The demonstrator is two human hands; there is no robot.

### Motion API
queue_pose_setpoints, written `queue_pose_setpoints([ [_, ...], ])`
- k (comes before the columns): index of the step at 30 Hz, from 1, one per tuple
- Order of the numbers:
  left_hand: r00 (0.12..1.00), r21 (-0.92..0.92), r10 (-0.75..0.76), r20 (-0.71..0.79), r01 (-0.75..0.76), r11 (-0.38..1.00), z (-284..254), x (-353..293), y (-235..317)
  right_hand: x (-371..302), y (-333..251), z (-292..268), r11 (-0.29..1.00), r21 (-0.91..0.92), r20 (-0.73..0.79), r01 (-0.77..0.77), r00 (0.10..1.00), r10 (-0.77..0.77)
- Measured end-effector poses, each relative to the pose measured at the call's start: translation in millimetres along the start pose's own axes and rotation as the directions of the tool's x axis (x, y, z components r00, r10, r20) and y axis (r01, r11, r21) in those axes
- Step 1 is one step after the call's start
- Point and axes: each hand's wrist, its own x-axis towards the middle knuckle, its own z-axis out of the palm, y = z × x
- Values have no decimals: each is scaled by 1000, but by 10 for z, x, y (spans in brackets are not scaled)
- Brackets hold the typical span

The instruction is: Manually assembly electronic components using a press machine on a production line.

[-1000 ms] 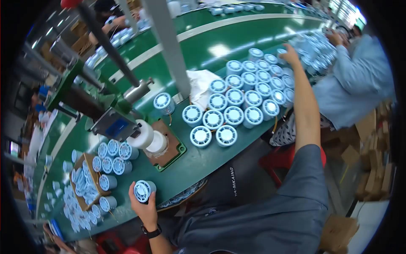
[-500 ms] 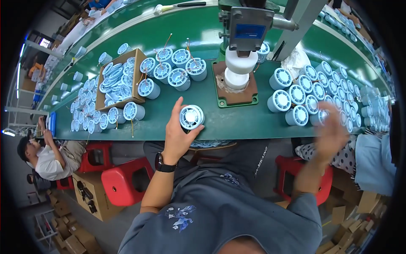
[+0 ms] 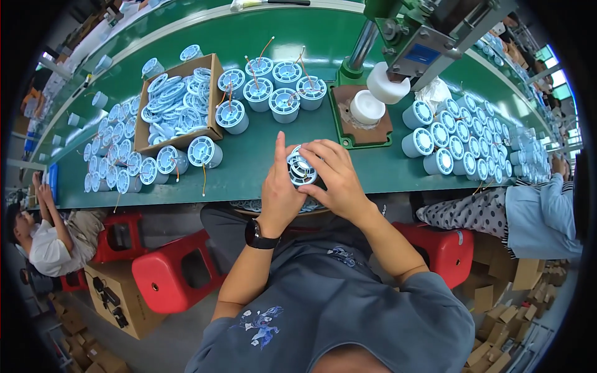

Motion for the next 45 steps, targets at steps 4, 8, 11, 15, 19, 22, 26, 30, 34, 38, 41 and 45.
queue_pose_setpoints([
  [4,1000,-84,-9,4,10,996,-6,-13,8,-29,17,-72,991,120,-101,-59,992,71],
  [8,1000,-40,-6,-7,6,999,8,-4,31,5,223,-155,982,169,24,-81,997,78],
  [11,1000,-18,-11,-14,11,1000,14,-17,41,26,246,-175,987,160,82,-36,996,23],
  [15,1000,2,4,-16,-4,1000,21,0,35,52,227,-208,990,140,130,-20,992,1],
  [19,1000,4,-5,-16,5,1000,25,-3,47,82,178,-258,995,99,142,-1,990,-14],
  [22,1000,6,-3,-10,3,1000,28,-5,46,107,123,-278,998,56,146,8,989,-16],
  [26,1000,2,-12,-7,12,1000,27,-8,60,156,56,-315,1000,13,170,-3,985,1],
  [30,1000,6,-5,14,5,1000,5,5,58,177,50,-337,999,42,198,-25,980,16],
  [34,999,-22,-18,35,19,1000,-28,10,62,189,63,-341,997,70,198,-26,980,11],
  [38,999,-20,-35,37,35,999,-22,11,77,218,93,-346,997,75,208,-16,978,0],
  [41,999,-11,-34,37,35,999,-19,10,83,229,97,-340,998,65,211,7,977,-20],
  [45,999,-5,-26,36,26,1000,-23,4,79,247,45,-302,999,18,188,37,981,-39],
])
